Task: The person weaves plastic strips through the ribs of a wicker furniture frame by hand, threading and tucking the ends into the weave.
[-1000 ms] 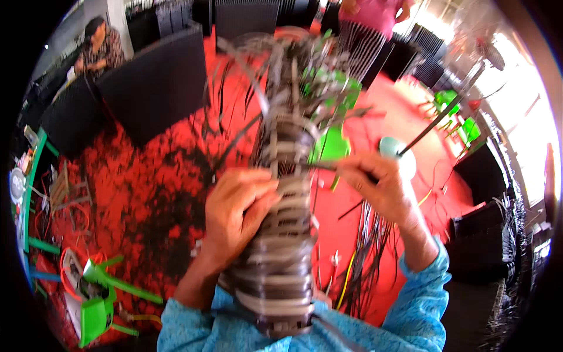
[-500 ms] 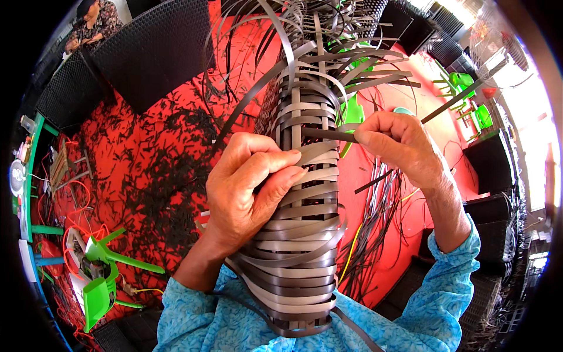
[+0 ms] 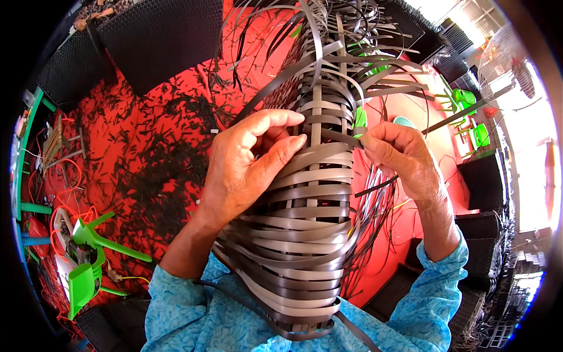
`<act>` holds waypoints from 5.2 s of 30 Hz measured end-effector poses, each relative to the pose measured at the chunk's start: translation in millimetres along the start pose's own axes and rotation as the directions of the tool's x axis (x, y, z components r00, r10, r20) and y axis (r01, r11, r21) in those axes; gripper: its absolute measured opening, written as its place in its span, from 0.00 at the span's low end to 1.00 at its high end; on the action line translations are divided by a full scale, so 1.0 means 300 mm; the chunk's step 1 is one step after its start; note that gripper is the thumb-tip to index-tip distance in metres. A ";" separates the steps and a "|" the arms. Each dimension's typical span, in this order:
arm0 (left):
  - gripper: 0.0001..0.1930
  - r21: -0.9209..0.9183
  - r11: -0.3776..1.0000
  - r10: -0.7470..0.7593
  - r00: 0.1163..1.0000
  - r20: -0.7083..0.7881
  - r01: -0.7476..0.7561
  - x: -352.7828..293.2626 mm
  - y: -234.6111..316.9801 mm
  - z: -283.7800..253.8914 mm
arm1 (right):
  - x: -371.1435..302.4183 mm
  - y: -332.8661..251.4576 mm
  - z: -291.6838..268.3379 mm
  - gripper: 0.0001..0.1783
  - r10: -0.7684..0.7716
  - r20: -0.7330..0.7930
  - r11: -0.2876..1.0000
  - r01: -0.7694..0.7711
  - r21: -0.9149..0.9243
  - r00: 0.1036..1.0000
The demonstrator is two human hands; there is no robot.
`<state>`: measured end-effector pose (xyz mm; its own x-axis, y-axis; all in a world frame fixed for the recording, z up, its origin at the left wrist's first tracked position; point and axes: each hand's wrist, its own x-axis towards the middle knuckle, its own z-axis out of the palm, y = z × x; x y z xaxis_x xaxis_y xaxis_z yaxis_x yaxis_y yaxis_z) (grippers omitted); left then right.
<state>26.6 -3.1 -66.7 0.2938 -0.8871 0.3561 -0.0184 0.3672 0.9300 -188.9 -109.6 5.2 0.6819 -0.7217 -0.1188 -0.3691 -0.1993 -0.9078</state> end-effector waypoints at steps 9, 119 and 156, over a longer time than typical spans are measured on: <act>0.04 -0.331 0.935 -0.095 0.989 0.114 0.128 0.032 -0.030 0.002 | -0.034 -0.073 0.061 0.09 -0.338 -0.180 0.796 0.179 -0.578 0.924; 0.11 0.045 0.924 -0.284 0.759 -0.586 0.381 -0.172 -0.536 -0.688 | -0.081 -0.120 0.108 0.08 -0.498 -0.169 0.647 0.235 -0.726 0.850; 0.10 0.719 0.523 0.196 0.886 0.421 -0.458 0.141 0.173 0.050 | -0.014 0.223 0.293 0.18 -0.511 -0.582 0.774 0.633 0.007 0.632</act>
<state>23.9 -25.8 -2.0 -0.1460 -0.8315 0.5360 -0.8314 0.3967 0.3890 -160.9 -61.8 -90.5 0.2519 -0.7403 0.6232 0.1498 -0.6064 -0.7809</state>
